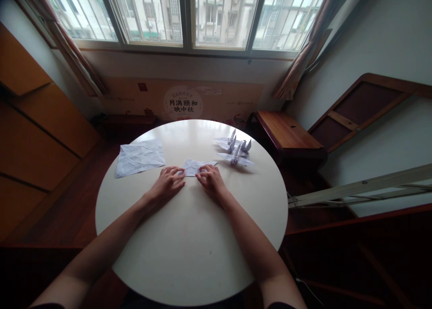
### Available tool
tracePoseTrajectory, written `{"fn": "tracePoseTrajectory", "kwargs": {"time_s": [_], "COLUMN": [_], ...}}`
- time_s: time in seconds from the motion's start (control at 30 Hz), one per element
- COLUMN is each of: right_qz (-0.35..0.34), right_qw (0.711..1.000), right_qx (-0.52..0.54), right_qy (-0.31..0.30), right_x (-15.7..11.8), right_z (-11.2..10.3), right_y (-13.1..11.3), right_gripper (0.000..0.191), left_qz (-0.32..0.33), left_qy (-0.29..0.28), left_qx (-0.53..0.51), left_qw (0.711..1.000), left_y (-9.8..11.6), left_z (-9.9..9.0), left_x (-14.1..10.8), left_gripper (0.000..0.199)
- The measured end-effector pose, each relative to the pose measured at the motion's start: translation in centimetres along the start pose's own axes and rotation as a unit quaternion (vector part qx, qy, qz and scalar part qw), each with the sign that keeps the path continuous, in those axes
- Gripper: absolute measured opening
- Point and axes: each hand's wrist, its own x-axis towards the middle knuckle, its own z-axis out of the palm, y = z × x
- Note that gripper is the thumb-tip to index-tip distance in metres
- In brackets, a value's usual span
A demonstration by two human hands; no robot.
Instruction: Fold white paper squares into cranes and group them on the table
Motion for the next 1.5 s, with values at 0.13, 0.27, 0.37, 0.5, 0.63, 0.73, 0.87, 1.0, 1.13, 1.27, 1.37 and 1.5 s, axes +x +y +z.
{"fn": "tracePoseTrajectory", "kwargs": {"time_s": [0.13,0.27,0.37,0.5,0.63,0.73,0.87,1.0,1.13,1.27,1.37,1.5], "right_qz": [-0.002,-0.017,-0.043,-0.042,0.037,0.120,0.172,0.162,0.160,0.156,0.150,0.121], "right_qw": [1.000,0.998,0.997,0.998,0.997,0.986,0.977,0.981,0.981,0.982,0.984,0.989], "right_qx": [-0.006,-0.033,-0.026,-0.010,-0.053,-0.095,-0.117,-0.107,-0.108,-0.101,-0.094,-0.073], "right_qy": [-0.020,-0.049,-0.065,-0.042,0.043,0.072,0.050,0.029,0.024,0.025,0.027,0.032], "right_x": [0.0,-0.1,-0.1,0.0,0.0,0.0,-0.1,-0.1,-0.1,-0.1,-0.1,-0.1], "right_z": [-0.3,-0.5,-0.4,-0.1,-0.1,-0.1,0.2,0.4,0.5,0.6,0.5,0.3], "right_y": [-0.1,-1.0,-1.4,-1.5,-1.4,-1.1,-0.7,-0.9,-0.9,-0.8,-0.7,-0.9], "right_gripper": [0.024,0.029,0.031,0.027,0.023,0.024,0.029,0.025,0.024,0.022,0.021,0.017], "left_qz": [-0.027,-0.009,0.031,0.049,0.056,0.072,0.085,0.084,0.084,0.086,0.085,0.074], "left_qy": [0.025,0.017,-0.022,-0.049,-0.048,-0.049,-0.039,-0.025,-0.024,-0.025,-0.024,-0.022], "left_qx": [0.026,0.015,0.003,0.006,-0.013,-0.051,-0.083,-0.082,-0.078,-0.078,-0.074,-0.055], "left_qw": [0.999,1.000,0.999,0.998,0.997,0.995,0.992,0.993,0.993,0.993,0.993,0.995], "left_y": [0.3,0.5,0.6,0.5,0.1,0.0,0.0,0.1,0.1,0.0,-0.1,0.0], "left_z": [-0.3,-0.4,0.0,0.5,0.5,0.3,0.1,0.1,0.3,0.4,0.5,0.8], "left_x": [-0.1,-0.1,-0.1,-0.1,0.0,0.1,0.3,0.2,0.2,0.1,0.1,0.1], "left_gripper": [0.028,0.038,0.042,0.043,0.035,0.027,0.022,0.020,0.020,0.021,0.022,0.027]}}
